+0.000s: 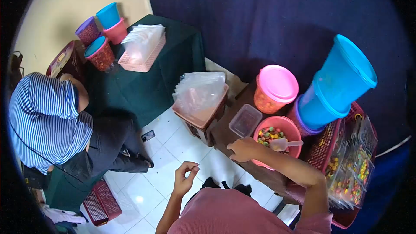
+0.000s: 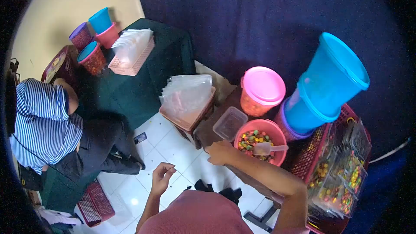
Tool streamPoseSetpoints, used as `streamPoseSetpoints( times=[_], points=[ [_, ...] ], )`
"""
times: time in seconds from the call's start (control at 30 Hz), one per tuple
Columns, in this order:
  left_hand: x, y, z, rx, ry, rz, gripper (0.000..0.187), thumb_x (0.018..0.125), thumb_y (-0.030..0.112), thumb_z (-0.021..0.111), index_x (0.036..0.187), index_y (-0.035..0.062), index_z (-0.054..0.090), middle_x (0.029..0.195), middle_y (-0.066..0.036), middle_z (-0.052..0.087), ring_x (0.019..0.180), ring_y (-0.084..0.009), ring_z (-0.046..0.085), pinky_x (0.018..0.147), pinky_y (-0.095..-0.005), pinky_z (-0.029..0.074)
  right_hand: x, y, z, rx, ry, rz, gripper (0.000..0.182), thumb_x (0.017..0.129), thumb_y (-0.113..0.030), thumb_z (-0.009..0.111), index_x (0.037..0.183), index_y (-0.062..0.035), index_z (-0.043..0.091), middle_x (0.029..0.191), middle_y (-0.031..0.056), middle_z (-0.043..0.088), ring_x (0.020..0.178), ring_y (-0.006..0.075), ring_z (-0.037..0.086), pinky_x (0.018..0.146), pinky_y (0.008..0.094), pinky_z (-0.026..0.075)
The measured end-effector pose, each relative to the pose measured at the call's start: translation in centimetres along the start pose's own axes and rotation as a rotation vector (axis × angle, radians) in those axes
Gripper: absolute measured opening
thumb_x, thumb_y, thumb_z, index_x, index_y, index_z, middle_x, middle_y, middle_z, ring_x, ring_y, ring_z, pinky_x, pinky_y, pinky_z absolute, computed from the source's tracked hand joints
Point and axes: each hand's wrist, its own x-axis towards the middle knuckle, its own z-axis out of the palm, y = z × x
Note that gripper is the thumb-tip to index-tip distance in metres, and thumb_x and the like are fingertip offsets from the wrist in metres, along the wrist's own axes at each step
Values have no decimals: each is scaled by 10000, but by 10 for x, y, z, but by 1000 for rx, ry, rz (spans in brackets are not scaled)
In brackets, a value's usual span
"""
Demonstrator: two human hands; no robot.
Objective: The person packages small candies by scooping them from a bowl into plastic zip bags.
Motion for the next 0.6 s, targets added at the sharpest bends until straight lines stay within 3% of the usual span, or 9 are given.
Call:
streamPoseSetpoints(
  times=[0.07,0.13,0.2,0.23,0.27,0.37,0.5,0.53,0.6],
  points=[
    [2,-14,-22,-7,48,-9,91,768,41,556,845,-7,544,735,-42,566,684,-88,521,652,-227,426,25,-4,0,169,76,-63,384,723,-316,519,1003,-55,548,935,168,579,880,310,556,760,432,416],
    [4,-23,-37,-17,123,-46,95,770,57,556,840,-7,542,727,-43,564,680,-88,521,653,-225,425,57,4,8,200,75,-112,422,752,-337,545,1051,-43,506,852,162,596,795,292,578,686,383,451],
    [8,-34,-47,-7,158,-74,104,771,72,561,839,-4,540,726,-41,563,679,-88,523,648,-227,426,85,11,20,540,152,-140,385,757,-301,564,1024,-26,517,818,155,600,770,242,589,669,327,458],
    [10,-43,-51,-40,145,-102,95,778,58,542,848,-4,526,757,-40,554,715,-99,523,669,-232,419,96,10,24,632,243,-117,337,762,-247,577,1006,-20,529,815,125,604,749,187,588,657,295,455],
    [14,-52,-53,-72,134,-130,88,784,43,524,858,-3,511,788,-40,545,752,-109,523,689,-237,413,110,12,34,624,232,-122,337,762,-247,577,1006,-20,529,815,125,604,749,187,588,657,295,455],
    [31,-70,-52,-74,189,-142,96,782,55,539,858,-1,523,758,-32,548,706,-90,516,653,-220,417,157,21,74,1248,430,11,266,758,-182,584,962,-15,552,837,81,600,760,143,567,673,265,448],
    [63,-93,-54,-50,226,-225,120,769,84,577,859,14,541,712,-12,556,666,-70,514,603,-210,420,193,22,99,1063,490,160,236,723,-163,592,896,-8,554,843,131,604,750,184,595,657,281,461],
    [72,-97,-55,12,211,-259,132,764,91,584,862,13,543,716,-16,563,663,-76,522,598,-215,426,204,24,109,1070,528,153,224,715,-152,598,879,-6,556,798,104,589,750,169,571,674,278,445],
    [94,-99,-56,102,193,-267,146,756,99,593,866,16,546,723,-26,572,659,-84,529,589,-221,432,223,27,113,797,697,35,229,685,-124,589,880,-11,549,815,124,564,785,238,560,704,313,439]
  ],
)
